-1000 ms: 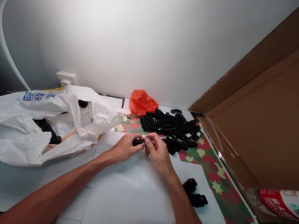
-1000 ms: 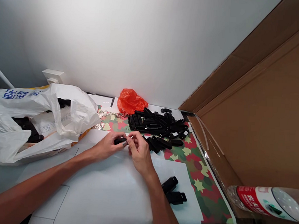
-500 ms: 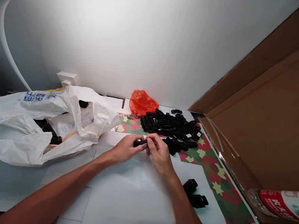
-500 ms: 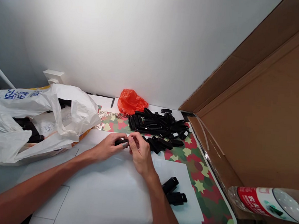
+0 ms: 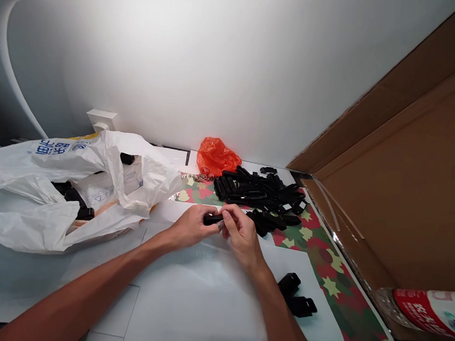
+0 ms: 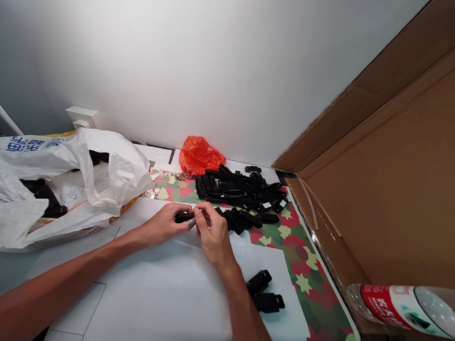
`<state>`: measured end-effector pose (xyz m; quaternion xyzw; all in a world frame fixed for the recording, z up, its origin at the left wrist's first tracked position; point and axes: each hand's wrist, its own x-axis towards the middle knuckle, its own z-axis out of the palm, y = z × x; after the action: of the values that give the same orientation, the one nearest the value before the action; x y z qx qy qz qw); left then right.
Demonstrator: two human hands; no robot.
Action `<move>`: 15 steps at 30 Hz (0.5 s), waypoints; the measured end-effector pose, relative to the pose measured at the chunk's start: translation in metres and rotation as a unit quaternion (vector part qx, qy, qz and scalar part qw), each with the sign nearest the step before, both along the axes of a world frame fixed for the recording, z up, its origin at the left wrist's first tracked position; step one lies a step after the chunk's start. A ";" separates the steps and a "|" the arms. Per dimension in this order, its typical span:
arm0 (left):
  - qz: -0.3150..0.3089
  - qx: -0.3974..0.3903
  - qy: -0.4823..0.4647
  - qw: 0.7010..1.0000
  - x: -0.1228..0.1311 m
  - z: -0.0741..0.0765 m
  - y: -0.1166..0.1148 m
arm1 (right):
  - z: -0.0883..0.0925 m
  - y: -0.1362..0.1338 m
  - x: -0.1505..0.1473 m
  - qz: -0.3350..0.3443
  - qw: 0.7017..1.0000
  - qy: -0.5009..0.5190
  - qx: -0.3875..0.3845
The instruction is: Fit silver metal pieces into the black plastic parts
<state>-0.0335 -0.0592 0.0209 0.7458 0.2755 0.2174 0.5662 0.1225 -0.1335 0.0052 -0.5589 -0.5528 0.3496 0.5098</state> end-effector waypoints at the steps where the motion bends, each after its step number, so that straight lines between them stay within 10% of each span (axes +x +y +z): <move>1: -0.001 0.004 0.003 1.000 0.000 0.001 0.000 | 0.000 0.000 0.000 0.001 1.000 -0.001 -0.001; 15: -0.017 0.039 0.025 0.999 -0.003 -0.001 0.003 | 0.001 -0.002 0.000 0.002 1.000 -0.009 0.001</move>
<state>-0.0364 -0.0559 0.0198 0.7770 0.2682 0.2000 0.5331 0.1230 -0.1360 0.0063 -0.5601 -0.5587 0.3454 0.5048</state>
